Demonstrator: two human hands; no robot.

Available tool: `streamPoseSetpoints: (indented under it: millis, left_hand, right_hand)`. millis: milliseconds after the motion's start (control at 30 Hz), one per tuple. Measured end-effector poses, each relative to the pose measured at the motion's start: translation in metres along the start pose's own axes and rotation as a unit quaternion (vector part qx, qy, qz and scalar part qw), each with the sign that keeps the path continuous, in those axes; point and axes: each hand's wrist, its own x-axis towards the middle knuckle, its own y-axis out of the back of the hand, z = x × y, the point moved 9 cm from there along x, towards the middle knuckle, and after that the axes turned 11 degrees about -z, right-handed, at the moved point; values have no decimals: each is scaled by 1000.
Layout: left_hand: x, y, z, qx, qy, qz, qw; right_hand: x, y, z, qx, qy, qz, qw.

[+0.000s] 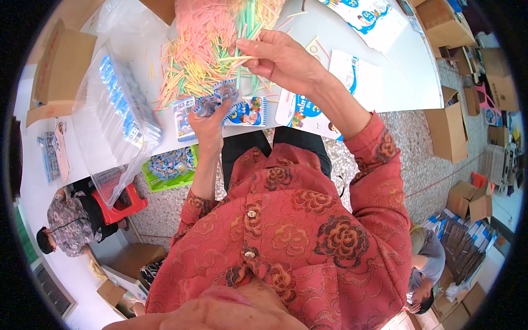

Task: Packaging small colorful plastic items into individual plastic bags and stacking them.

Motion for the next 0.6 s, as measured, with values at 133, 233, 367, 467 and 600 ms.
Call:
streamPoseSetpoints:
  millis: [133, 233, 367, 467, 600]
  left_hand:
    - [2, 0, 1, 11, 4, -3, 1000]
    - [2, -6, 8, -2, 5, 13, 1000]
    - [-1, -5, -4, 27, 23, 7, 999]
    - [-4, -10, -3, -6, 41, -4, 999]
    - [-2, -15, 3, -42, 31, -9, 999]
  right_hand:
    - [6, 1, 2, 55, -7, 29, 998]
    - [14, 3, -2, 3, 24, -32, 999]
    - [13, 35, -2, -55, 76, 121, 988]
    - [4, 23, -9, -147, 101, 153, 972]
    - [3, 11, -9, -223, 134, 138, 956]
